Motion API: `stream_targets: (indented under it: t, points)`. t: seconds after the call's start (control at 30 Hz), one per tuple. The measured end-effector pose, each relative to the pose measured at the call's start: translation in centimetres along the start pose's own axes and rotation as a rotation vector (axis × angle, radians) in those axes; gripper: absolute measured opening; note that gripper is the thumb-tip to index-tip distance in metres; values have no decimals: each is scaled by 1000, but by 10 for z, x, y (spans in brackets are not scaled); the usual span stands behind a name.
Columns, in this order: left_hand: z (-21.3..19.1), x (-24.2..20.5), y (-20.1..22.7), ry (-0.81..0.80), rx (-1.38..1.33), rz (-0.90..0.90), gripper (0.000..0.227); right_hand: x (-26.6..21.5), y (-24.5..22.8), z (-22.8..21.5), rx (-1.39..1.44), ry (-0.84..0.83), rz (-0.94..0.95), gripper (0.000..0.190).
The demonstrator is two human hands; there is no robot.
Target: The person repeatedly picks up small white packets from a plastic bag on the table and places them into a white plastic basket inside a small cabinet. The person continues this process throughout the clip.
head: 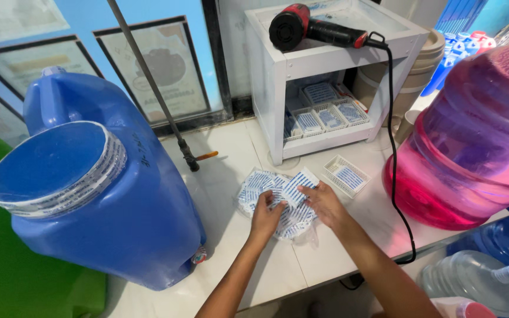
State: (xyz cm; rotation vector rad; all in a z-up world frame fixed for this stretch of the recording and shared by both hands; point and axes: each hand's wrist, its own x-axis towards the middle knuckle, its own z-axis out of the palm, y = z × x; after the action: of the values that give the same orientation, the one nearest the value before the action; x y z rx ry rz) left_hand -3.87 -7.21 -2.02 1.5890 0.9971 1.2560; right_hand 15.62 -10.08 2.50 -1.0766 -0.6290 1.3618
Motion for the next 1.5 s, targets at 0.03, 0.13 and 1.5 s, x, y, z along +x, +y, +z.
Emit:
stream_targets:
  t: [0.03, 0.13, 1.5]
  points:
    - [11, 2, -1, 1, -113, -88, 49, -1, 1, 5, 62, 46, 13, 23]
    - [31, 5, 2, 8, -350, -287, 38, -4, 7, 16, 248, 122, 1, 22]
    - [10, 39, 75, 13, -608, -397, 28, -7, -7, 59, -29, 169, -425, 24]
